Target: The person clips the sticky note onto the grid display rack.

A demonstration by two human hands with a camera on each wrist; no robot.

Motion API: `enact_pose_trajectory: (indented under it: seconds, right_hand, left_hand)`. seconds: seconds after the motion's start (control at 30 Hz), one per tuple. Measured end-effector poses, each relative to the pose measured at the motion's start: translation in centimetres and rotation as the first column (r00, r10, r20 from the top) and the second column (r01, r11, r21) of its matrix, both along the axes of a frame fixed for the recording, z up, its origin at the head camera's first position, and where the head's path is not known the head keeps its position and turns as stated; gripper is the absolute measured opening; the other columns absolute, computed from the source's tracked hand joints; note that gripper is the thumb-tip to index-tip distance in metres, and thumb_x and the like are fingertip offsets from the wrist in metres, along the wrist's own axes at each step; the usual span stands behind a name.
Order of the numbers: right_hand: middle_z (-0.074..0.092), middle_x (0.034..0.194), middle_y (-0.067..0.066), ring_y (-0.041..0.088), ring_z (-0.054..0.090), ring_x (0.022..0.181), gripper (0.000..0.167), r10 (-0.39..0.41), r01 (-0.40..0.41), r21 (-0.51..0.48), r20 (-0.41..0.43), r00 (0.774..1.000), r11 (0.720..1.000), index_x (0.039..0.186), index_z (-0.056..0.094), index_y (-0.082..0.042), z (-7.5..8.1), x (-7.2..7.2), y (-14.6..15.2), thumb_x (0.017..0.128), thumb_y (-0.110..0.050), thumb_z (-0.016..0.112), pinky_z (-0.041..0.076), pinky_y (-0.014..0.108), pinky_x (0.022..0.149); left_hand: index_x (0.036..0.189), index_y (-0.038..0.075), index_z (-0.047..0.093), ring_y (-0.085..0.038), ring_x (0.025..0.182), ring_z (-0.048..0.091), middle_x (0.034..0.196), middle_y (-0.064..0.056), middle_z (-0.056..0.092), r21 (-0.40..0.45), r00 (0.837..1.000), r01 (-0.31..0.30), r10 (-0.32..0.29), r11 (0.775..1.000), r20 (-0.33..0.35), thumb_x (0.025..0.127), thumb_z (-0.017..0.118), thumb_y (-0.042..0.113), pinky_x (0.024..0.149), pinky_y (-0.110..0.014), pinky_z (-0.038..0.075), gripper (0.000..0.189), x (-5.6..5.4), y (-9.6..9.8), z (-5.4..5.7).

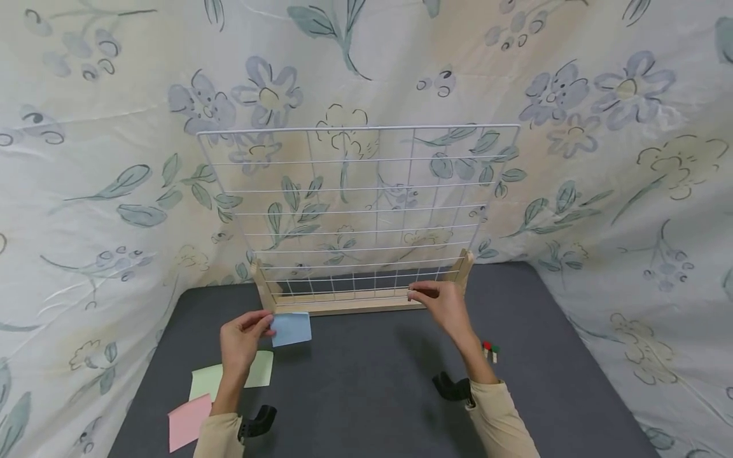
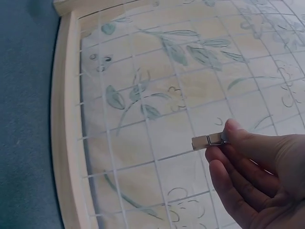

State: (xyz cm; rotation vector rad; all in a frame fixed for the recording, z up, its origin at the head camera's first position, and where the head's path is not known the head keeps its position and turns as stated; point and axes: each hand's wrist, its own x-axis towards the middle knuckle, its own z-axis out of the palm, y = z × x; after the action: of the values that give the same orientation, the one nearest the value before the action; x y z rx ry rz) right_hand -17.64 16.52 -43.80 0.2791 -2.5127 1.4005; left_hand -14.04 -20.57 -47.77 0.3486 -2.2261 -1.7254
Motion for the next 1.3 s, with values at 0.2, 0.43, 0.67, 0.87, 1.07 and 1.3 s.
enact_pose_trajectory:
  seconds: [0.2, 0.43, 0.67, 0.87, 1.07, 1.3]
  right_hand:
    - [0.075, 0.093, 0.013, 0.026, 0.072, 0.084, 0.020, 0.009, -0.009, -0.006, -0.016, 1.000, 1.000, 0.102, 0.077, -0.003, 0.9, -0.2, -0.4, 0.084, -0.012, 0.077, 0.061, 0.039, 0.072]
    - [0.075, 0.094, 0.012, 0.025, 0.072, 0.084, 0.022, 0.066, -0.067, -0.010, -0.070, 0.995, 0.998, 0.103, 0.076, -0.002, 1.8, -1.0, -1.5, 0.084, -0.013, 0.077, 0.061, 0.038, 0.074]
    - [0.075, 0.094, 0.013, 0.023, 0.072, 0.081, 0.020, 0.068, -0.070, -0.044, -0.042, 0.997, 0.997, 0.102, 0.077, -0.004, 2.7, -1.4, -2.5, 0.085, -0.014, 0.077, 0.060, 0.038, 0.072]
    - [0.074, 0.096, 0.014, 0.026, 0.071, 0.086, 0.021, 0.068, -0.069, -0.033, -0.039, 0.997, 0.997, 0.103, 0.076, -0.003, 3.7, -1.7, -3.0, 0.086, -0.014, 0.076, 0.060, 0.042, 0.077]
    - [0.075, 0.094, 0.013, 0.026, 0.072, 0.084, 0.022, 0.082, -0.083, -0.014, -0.045, 0.996, 0.996, 0.105, 0.076, -0.002, 4.7, -1.9, -3.1, 0.087, -0.015, 0.075, 0.060, 0.043, 0.077]
    - [0.074, 0.094, 0.013, 0.025, 0.072, 0.083, 0.020, 0.068, -0.071, -0.041, -0.072, 0.995, 0.997, 0.103, 0.076, -0.002, 5.0, -2.0, -4.1, 0.085, -0.012, 0.076, 0.061, 0.040, 0.076]
  left_hand:
    - [0.104, -0.008, 0.071, -0.011, 0.064, 0.070, 0.097, -0.024, 0.070, 0.033, 1.000, -0.011, 0.012, 0.999, -0.021, 0.090, 0.068, 0.000, 0.063, -0.021, 0.060, 0.016, -0.2, 0.6, -0.2]
    - [0.103, -0.008, 0.071, -0.012, 0.063, 0.070, 0.095, -0.025, 0.070, 0.019, 0.999, 0.007, -0.006, 1.000, -0.049, 0.090, 0.068, -0.001, 0.064, -0.027, 0.061, 0.016, -1.0, 1.2, 0.4]
    - [0.102, -0.005, 0.072, -0.010, 0.064, 0.070, 0.097, -0.023, 0.071, -0.015, 0.997, 0.029, -0.030, 0.999, -0.072, 0.091, 0.067, 0.004, 0.066, -0.028, 0.062, 0.015, -1.6, 1.2, 1.6]
    - [0.102, -0.007, 0.072, -0.014, 0.065, 0.071, 0.097, -0.025, 0.070, -0.017, 0.991, 0.052, -0.054, 0.998, -0.122, 0.090, 0.069, 0.005, 0.066, -0.028, 0.061, 0.018, -2.2, 0.9, 2.2]
    - [0.100, -0.008, 0.072, -0.010, 0.064, 0.070, 0.096, -0.027, 0.070, 0.020, 0.982, 0.030, -0.026, 0.999, -0.185, 0.088, 0.071, 0.004, 0.065, -0.025, 0.061, 0.017, -2.6, 0.5, 2.7]
    - [0.102, -0.008, 0.072, -0.006, 0.066, 0.068, 0.098, -0.027, 0.069, 0.030, 0.988, -0.020, 0.024, 0.999, -0.153, 0.090, 0.070, 0.006, 0.066, -0.023, 0.060, 0.019, -2.8, 0.6, 2.2]
